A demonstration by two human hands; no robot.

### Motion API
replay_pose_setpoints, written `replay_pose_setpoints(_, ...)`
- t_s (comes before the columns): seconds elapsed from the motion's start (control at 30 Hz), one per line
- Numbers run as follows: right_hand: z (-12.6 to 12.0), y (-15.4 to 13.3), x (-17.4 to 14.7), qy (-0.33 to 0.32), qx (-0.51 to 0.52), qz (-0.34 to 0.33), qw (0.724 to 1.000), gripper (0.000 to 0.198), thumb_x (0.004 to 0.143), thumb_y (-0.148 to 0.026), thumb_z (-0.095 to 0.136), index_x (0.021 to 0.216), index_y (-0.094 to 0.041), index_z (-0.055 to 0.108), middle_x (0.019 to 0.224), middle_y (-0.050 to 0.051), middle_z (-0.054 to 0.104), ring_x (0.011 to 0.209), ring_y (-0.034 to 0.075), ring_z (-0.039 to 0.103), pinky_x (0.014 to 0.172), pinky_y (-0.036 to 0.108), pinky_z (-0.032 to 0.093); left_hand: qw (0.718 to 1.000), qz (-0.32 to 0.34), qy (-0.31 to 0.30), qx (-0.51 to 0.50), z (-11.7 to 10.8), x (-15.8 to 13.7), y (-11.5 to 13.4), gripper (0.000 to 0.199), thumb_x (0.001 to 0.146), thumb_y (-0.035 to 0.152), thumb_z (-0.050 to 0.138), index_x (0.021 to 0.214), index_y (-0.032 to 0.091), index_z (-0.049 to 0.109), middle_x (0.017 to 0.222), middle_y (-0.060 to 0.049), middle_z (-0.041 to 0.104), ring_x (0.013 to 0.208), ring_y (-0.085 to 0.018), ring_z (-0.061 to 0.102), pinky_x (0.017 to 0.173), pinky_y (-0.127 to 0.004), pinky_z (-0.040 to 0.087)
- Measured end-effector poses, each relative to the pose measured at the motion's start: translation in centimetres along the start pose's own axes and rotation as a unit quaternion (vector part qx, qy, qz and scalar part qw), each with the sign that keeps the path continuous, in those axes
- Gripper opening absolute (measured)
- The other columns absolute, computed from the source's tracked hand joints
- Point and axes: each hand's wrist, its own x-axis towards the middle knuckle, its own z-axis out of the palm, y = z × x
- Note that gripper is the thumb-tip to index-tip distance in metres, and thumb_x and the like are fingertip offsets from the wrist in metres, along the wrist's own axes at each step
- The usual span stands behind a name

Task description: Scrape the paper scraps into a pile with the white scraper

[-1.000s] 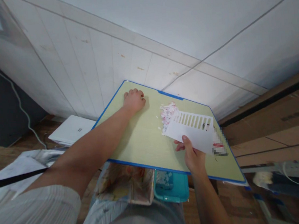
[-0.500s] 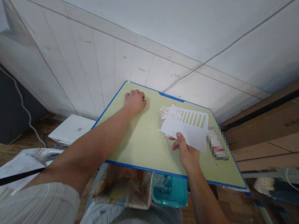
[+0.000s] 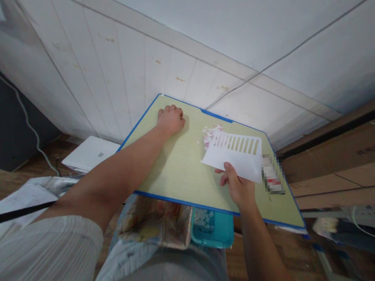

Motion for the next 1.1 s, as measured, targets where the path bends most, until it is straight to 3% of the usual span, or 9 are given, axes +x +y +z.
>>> replay_pose_setpoints(0.13,-2.3,0.5,-1.1,-0.011,0.020,0.006,1.000,0.065,0.105,-0.087,0.082,0.083,-0.026,0.083,0.077,0.010,0.089,0.057,0.026,0.071,0.067,0.044,0.064,1.000,0.001,0.000,0.006,-0.1,0.0,0.1,0.044,0.109,0.024,0.060,0.138,0.020,0.093,0.160,-0.025,0.080,0.159,-0.048,0.064,0.137,-0.069,0.047)
replay_pose_setpoints(0.33,-5.6,1.2,-3.2,-0.054,-0.003,0.014,0.998,0.056,0.108,-0.067,0.085,0.064,-0.032,0.080,0.072,0.009,0.085,0.071,0.033,0.079,0.082,0.049,0.072,1.000,0.006,0.005,0.009,0.1,0.1,-0.1,0.045,0.108,0.026,0.061,0.138,0.021,0.094,0.160,-0.024,0.081,0.157,-0.048,0.064,0.136,-0.069,0.047)
replay_pose_setpoints(0.47,-5.9,1.3,-4.1,-0.028,0.039,0.021,0.999,0.052,0.108,-0.050,0.081,0.059,-0.033,0.073,0.065,0.006,0.076,0.074,0.034,0.078,0.091,0.050,0.070,1.000,0.006,0.003,0.011,0.2,0.3,-0.3,0.046,0.109,0.029,0.061,0.140,0.018,0.093,0.162,-0.025,0.079,0.160,-0.050,0.063,0.137,-0.070,0.047)
replay_pose_setpoints(0.6,-5.6,2.0,-3.8,-0.019,0.064,0.011,0.998,0.052,0.109,-0.047,0.075,0.059,-0.031,0.075,0.065,0.007,0.077,0.074,0.033,0.078,0.095,0.052,0.069,1.000,0.011,0.011,0.007,-0.1,0.6,-0.4,0.048,0.106,0.028,0.065,0.144,0.018,0.094,0.160,-0.025,0.081,0.159,-0.052,0.066,0.138,-0.073,0.050)
replay_pose_setpoints(0.83,-5.0,2.5,-3.2,-0.049,0.113,0.023,0.992,0.046,0.103,-0.055,0.084,0.066,-0.029,0.079,0.065,0.006,0.080,0.064,0.030,0.077,0.076,0.045,0.070,0.995,0.056,-0.059,0.049,-2.7,-1.3,-1.6,0.049,0.111,0.034,0.066,0.151,0.018,0.089,0.164,-0.020,0.083,0.159,-0.042,0.073,0.139,-0.054,0.057)
replay_pose_setpoints(0.93,-4.8,2.1,-3.3,-0.050,0.136,0.042,0.989,0.041,0.098,-0.053,0.086,0.067,-0.029,0.077,0.061,0.004,0.077,0.059,0.028,0.074,0.073,0.043,0.071,0.989,0.099,-0.073,0.078,-3.7,-3.7,-3.1,0.058,0.115,0.041,0.066,0.162,0.010,0.082,0.177,-0.023,0.076,0.169,-0.044,0.066,0.150,-0.058,0.047)
replay_pose_setpoints(1.0,-4.7,1.8,-3.3,-0.054,0.164,0.061,0.983,0.033,0.093,-0.050,0.086,0.070,-0.028,0.078,0.060,0.003,0.076,0.056,0.026,0.072,0.066,0.041,0.069,0.988,0.093,-0.087,0.087,-3.9,-5.1,-4.0,0.065,0.115,0.045,0.067,0.165,0.006,0.078,0.180,-0.026,0.073,0.172,-0.047,0.064,0.151,-0.060,0.045)
replay_pose_setpoints(1.1,-4.5,1.5,-3.1,-0.055,0.194,0.089,0.975,0.024,0.085,-0.046,0.087,0.075,-0.026,0.079,0.059,0.003,0.076,0.052,0.024,0.069,0.054,0.037,0.064,0.990,0.074,-0.071,0.093,-3.5,-6.0,-4.6,0.063,0.116,0.048,0.063,0.166,0.012,0.077,0.179,-0.023,0.076,0.172,-0.045,0.066,0.150,-0.059,0.047)
